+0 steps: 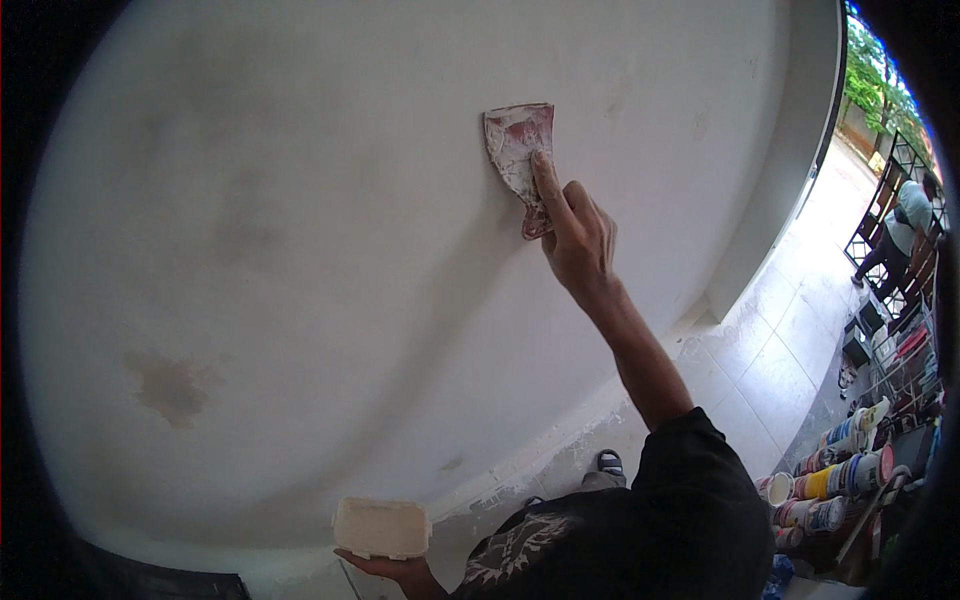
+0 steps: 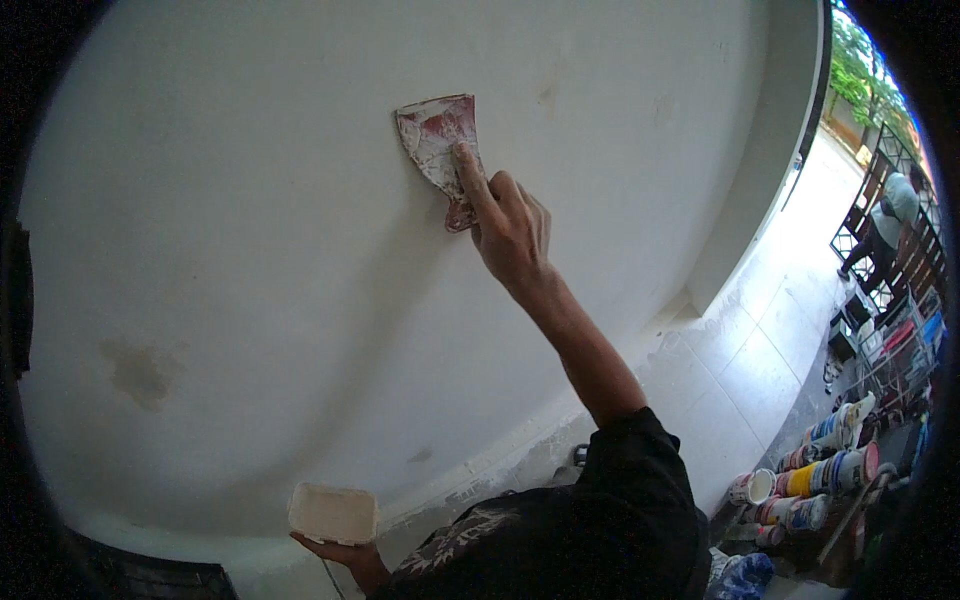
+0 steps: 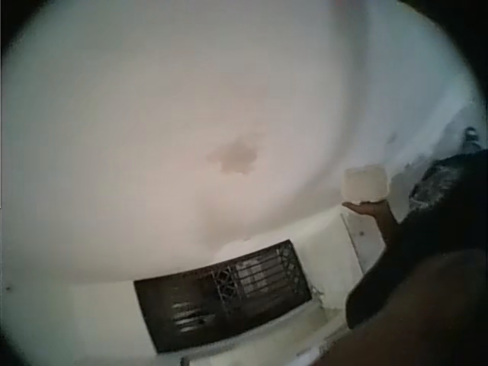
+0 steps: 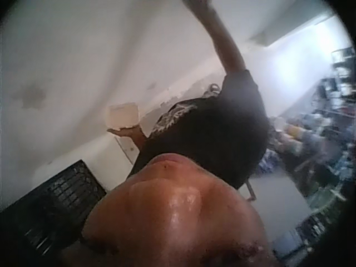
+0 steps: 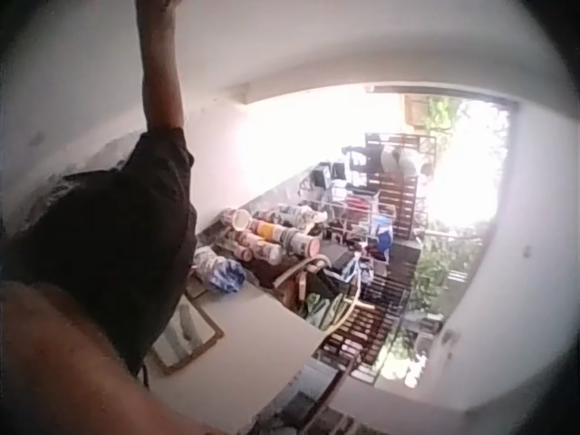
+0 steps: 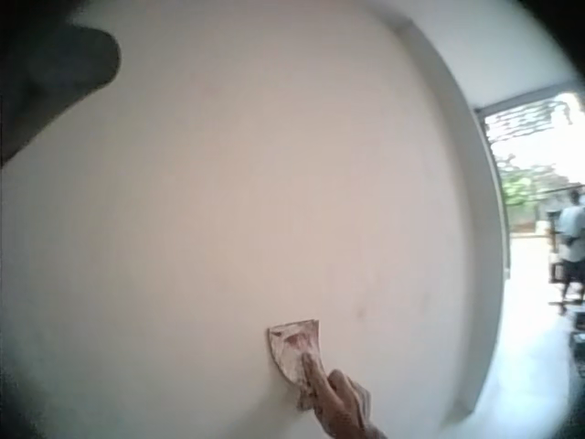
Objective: The person scoops wall filler from a container onto a putty knife and applies the filler onto spots across the walls.
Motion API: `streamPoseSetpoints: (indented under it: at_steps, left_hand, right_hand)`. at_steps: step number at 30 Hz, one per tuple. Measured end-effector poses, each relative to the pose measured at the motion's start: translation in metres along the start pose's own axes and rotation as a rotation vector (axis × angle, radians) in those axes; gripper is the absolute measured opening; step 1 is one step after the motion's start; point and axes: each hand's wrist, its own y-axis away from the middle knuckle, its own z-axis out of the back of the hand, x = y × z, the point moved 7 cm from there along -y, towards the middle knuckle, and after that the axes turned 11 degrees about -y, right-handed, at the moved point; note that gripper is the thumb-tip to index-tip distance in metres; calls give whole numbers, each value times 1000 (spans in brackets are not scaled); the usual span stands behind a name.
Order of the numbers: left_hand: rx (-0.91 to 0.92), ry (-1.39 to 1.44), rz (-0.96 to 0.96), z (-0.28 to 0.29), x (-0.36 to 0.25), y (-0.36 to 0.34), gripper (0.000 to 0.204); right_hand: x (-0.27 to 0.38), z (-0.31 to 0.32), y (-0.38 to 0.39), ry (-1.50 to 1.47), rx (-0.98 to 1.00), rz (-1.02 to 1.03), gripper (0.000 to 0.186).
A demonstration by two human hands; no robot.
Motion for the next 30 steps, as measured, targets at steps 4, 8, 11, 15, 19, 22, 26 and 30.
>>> streamPoseSetpoints:
  at_steps: [4, 8, 11, 15, 19, 22, 26, 30]
  left_hand:
    - [33, 40, 10, 7, 8, -12, 68]
    - [124, 96, 78, -8, 17, -16, 69]
    - [144, 85, 110, -18, 19, -13, 68]
    - [127, 83, 174, -37, 11, 5, 70]
    - [143, 84, 165, -20, 23, 0, 70]
    - [169, 45, 83, -13, 22, 1, 70]
    - [109, 72, 86, -5, 18, 5, 71]
    - [57, 60, 84, 1, 15, 6, 71]
  right_hand:
    - [-1, 10, -5, 6, 176, 29, 75]
    - [1, 27, 0, 1, 298, 55, 75]
    - [3, 52, 2, -39, 289, 68, 72]
    - [20, 79, -16, -25, 180, 110, 67]
    - [16, 75, -35, 45, 30, 116, 63]
    - [5, 47, -28, 10, 135, 139, 61]
    - [10, 47, -11, 11, 299, 109, 60]
    - [20, 69, -19, -42, 260, 106, 59]
